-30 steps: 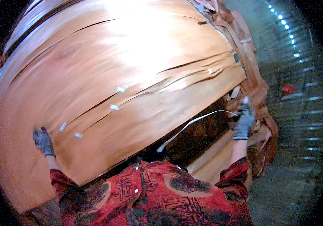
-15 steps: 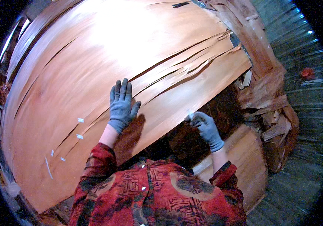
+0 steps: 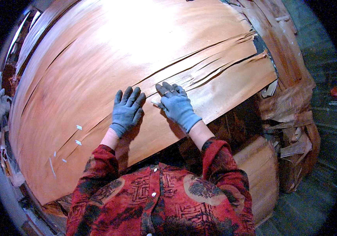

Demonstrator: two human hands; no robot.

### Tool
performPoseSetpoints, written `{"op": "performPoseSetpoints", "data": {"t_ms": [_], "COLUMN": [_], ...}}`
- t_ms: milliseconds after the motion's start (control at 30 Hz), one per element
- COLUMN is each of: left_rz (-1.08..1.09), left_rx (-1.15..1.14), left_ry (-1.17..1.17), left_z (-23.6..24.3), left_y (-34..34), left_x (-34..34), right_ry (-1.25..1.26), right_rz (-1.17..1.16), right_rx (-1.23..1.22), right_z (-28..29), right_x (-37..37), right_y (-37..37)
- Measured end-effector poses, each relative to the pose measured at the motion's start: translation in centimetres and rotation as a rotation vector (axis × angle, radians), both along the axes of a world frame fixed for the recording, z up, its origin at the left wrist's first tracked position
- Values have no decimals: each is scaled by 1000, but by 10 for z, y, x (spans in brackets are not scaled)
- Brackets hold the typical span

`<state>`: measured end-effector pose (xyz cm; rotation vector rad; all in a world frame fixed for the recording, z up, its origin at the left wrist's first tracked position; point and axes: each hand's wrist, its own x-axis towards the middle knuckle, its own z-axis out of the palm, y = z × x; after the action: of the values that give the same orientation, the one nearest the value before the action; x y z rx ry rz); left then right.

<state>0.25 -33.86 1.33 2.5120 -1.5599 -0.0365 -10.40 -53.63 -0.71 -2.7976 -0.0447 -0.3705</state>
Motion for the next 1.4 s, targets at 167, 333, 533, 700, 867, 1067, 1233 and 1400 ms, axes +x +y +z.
{"op": "performPoseSetpoints", "data": {"t_ms": [167,333,533,700,867,1067,1233,1400], "left_rz": [56,60,69,57,103,99,117,116], "left_rx": [-135,-144,-125,-116,-93,-113,-105,-96], "left_ry": [-68,21,-14,31,16,39,32,23], "left_z": [-22,-18,-19,-13,-12,-16,-13,-15], "left_y": [-12,-20,-19,-19,-24,-23,-25,-25], "left_x": [6,5,3,4,-1,1,0,-1], "right_ry": [97,188,150,163,165,148,153,169], "right_rz": [7,-30,-96,-114,-95,-138,-138,-153], "right_rx": [-3,-12,-26,-3,45,75,73,69], "right_z": [5,12,25,13,11,12,12,12], "right_x": [1,-28,-13,-16,-14,-26,-30,-25], "right_y": [3,20,31,33,30,36,35,35]}}
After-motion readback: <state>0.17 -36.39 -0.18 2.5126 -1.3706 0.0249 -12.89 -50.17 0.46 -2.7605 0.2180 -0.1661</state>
